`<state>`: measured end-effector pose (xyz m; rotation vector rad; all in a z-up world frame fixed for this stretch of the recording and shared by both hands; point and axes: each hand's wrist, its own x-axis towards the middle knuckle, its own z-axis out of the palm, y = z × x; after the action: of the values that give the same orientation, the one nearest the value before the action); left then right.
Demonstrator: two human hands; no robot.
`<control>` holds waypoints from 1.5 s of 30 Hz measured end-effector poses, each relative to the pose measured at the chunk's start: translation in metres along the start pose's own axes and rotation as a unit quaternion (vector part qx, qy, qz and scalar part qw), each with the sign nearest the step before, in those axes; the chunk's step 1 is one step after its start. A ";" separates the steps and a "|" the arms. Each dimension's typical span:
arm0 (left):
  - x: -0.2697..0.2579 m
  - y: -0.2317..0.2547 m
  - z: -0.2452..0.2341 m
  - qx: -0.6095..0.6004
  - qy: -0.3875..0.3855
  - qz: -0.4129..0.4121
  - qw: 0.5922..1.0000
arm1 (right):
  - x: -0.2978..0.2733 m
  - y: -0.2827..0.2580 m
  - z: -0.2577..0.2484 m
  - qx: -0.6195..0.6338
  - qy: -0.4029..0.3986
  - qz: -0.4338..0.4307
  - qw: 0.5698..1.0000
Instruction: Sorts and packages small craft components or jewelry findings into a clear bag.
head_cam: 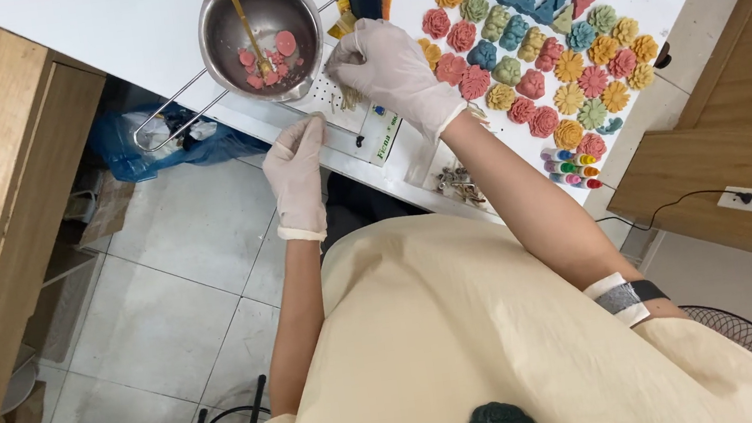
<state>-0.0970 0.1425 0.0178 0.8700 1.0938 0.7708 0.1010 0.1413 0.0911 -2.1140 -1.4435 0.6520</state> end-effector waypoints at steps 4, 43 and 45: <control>-0.007 0.025 0.013 -0.088 -0.069 -0.079 0.991 | -0.021 0.003 -0.020 0.187 -0.114 0.019 0.976; -0.074 -0.104 0.115 0.209 -0.342 -0.189 0.896 | -0.247 0.134 -0.018 0.308 0.069 0.215 0.924; -0.073 -0.119 0.116 0.208 -0.324 -0.188 0.903 | -0.250 0.144 -0.006 0.235 0.080 0.213 0.945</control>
<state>0.0056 0.0010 -0.0325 1.1212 0.7844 -0.1038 0.1251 -0.1402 0.0311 -2.0333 -0.6525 0.8614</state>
